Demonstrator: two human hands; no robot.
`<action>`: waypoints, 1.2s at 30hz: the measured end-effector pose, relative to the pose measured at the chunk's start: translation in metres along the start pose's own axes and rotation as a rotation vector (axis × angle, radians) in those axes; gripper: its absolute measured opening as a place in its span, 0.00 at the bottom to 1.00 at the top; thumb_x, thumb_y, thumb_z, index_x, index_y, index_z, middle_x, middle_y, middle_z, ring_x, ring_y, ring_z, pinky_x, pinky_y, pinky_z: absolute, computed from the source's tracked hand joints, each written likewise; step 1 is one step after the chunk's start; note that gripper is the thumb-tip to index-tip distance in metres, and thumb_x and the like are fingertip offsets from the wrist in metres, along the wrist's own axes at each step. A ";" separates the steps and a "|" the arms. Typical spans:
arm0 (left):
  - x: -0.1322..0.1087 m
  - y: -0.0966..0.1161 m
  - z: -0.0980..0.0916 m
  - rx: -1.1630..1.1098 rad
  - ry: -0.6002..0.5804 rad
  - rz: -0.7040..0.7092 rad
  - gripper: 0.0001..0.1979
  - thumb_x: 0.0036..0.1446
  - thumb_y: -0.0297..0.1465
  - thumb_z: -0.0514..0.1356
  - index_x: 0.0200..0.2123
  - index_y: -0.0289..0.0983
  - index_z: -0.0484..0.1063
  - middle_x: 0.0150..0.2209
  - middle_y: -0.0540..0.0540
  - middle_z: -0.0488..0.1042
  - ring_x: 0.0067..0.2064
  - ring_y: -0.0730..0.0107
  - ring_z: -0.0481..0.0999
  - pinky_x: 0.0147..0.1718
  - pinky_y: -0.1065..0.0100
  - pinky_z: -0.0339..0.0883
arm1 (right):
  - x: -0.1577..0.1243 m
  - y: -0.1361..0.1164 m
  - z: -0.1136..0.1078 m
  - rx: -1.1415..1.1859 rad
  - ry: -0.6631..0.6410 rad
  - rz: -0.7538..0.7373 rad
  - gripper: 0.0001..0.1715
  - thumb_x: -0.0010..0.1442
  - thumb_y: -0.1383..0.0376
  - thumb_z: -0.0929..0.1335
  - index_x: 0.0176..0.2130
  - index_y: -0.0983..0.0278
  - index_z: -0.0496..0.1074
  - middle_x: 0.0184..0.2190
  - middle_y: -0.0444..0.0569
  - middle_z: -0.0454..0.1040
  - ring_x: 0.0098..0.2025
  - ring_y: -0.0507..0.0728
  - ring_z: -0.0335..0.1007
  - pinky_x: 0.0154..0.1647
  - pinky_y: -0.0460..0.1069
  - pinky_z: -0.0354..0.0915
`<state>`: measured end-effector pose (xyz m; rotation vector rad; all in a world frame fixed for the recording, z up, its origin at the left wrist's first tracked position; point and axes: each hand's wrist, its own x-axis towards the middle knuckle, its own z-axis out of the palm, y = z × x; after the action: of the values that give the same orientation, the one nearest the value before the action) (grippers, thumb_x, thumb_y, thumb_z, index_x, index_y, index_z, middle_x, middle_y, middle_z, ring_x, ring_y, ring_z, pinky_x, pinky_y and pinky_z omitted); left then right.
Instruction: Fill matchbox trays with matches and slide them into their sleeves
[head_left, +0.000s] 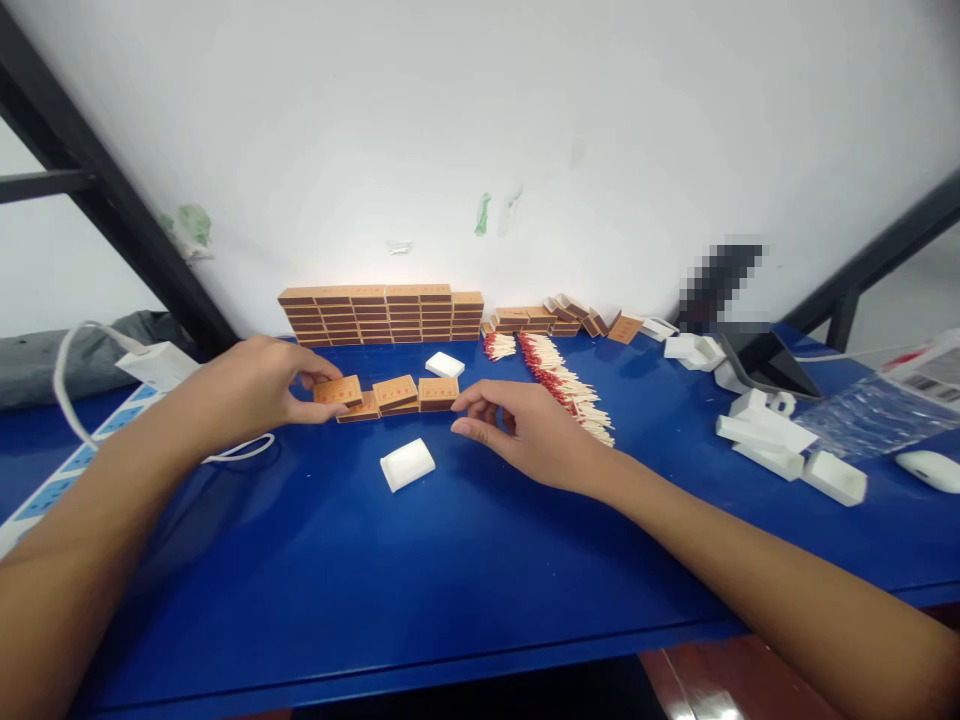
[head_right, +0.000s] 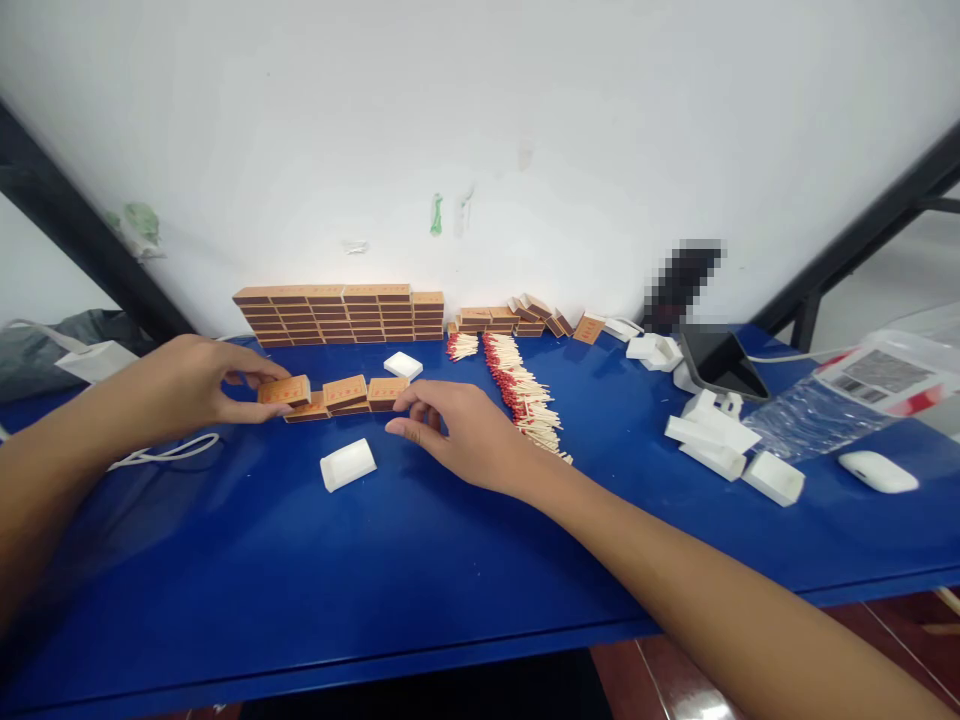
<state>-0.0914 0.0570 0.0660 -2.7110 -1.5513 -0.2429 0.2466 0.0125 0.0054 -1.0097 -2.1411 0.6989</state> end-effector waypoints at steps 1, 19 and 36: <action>0.001 -0.001 0.003 -0.033 -0.013 0.023 0.19 0.55 0.49 0.69 0.42 0.43 0.86 0.35 0.45 0.87 0.31 0.58 0.83 0.31 0.62 0.72 | 0.000 0.001 0.000 -0.021 0.000 0.006 0.13 0.70 0.54 0.71 0.45 0.61 0.78 0.35 0.45 0.80 0.35 0.54 0.73 0.36 0.50 0.66; 0.010 0.016 0.041 -0.330 0.017 0.035 0.33 0.57 0.54 0.70 0.60 0.43 0.79 0.57 0.42 0.83 0.54 0.49 0.83 0.57 0.52 0.76 | 0.009 0.028 -0.008 -0.217 0.047 0.037 0.09 0.70 0.58 0.70 0.43 0.61 0.77 0.34 0.46 0.77 0.35 0.55 0.69 0.37 0.51 0.62; 0.012 0.031 0.051 -0.389 0.162 0.055 0.35 0.57 0.57 0.69 0.59 0.40 0.77 0.59 0.40 0.81 0.58 0.48 0.81 0.62 0.49 0.72 | 0.016 0.024 -0.007 -0.211 0.099 -0.029 0.12 0.67 0.61 0.74 0.49 0.61 0.75 0.38 0.47 0.77 0.39 0.57 0.71 0.42 0.53 0.66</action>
<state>-0.0520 0.0558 0.0193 -2.9106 -1.5178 -0.8215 0.2549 0.0402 -0.0016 -1.0970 -2.1707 0.4060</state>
